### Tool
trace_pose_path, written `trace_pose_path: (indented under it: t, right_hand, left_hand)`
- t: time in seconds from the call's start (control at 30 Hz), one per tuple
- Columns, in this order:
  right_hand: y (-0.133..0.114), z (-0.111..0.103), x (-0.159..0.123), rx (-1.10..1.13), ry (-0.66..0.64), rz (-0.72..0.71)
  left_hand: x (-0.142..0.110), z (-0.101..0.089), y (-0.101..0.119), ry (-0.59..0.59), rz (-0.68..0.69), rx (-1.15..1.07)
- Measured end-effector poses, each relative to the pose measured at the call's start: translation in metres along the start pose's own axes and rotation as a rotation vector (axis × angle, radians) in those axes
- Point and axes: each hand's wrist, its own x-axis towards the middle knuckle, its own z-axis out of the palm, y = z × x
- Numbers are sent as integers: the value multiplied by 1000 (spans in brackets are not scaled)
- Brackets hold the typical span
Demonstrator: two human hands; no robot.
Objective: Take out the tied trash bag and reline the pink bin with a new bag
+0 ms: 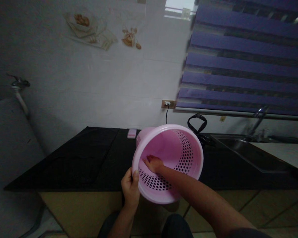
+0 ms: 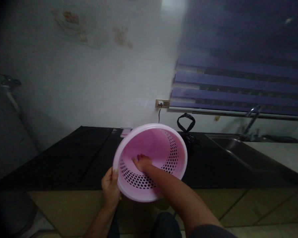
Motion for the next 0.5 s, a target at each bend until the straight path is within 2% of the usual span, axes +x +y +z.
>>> trace_pose_path:
  t: [0.5]
  right_hand:
    - [15, 6, 11, 27, -27, -83]
  left_hand:
    - [0, 4, 8, 9, 5, 19]
